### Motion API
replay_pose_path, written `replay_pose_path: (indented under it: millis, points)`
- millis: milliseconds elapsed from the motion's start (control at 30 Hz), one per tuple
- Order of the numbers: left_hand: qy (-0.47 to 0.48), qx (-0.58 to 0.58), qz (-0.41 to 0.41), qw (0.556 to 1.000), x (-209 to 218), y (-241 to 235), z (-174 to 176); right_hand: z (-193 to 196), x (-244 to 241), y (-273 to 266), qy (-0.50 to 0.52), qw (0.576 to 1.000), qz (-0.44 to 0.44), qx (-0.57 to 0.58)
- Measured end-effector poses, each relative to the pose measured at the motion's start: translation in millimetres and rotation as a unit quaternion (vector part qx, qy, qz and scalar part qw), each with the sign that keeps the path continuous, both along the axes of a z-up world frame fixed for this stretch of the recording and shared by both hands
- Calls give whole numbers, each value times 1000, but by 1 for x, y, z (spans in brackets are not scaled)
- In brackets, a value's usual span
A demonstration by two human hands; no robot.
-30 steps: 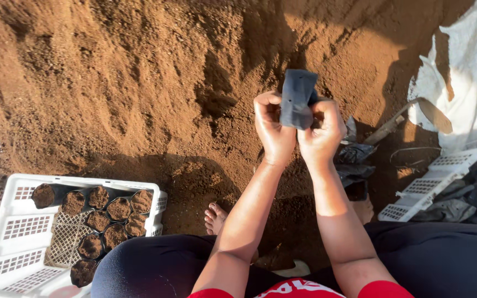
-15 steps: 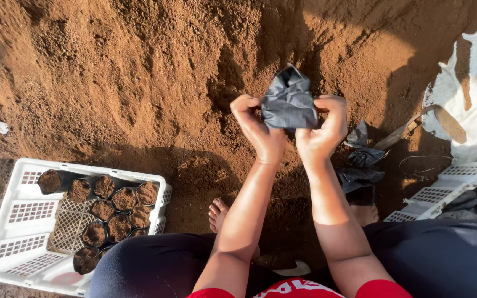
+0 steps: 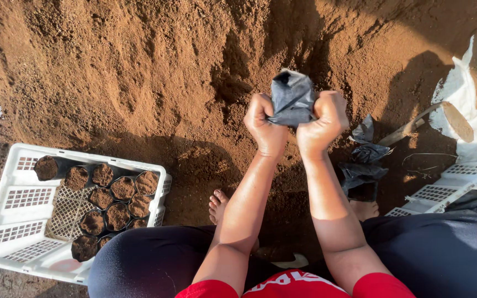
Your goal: The person scoops soil from a large pile and fills black plastic nursery bags by hand. They pack the soil into each bag, then place the filled bags into a white plastic crate. The process is repeated continuously.
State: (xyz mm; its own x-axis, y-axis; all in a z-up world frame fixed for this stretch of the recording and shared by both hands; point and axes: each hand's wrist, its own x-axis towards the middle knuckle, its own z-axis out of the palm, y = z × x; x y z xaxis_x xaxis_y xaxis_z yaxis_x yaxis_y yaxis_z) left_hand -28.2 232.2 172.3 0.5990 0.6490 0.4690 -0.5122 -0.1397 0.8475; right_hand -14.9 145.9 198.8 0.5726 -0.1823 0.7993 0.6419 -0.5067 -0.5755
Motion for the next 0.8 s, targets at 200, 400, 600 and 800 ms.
replay_pose_path:
  millis: [200, 400, 600, 800]
  points:
    - [-11, -30, 2, 999, 3, 5, -2, -4, 1, 9, 57, 997, 21, 52]
    - [-6, -44, 14, 999, 4, 3, -10, -8, 2, 10, 19, 996, -44, -70]
    - [46, 143, 93, 984, 4, 24, -12, -16, -2, 10, 17, 989, -68, -131]
    - [12, 297, 204, 933, 1, 34, 10, -33, -2, 20, 192, 977, 83, 36]
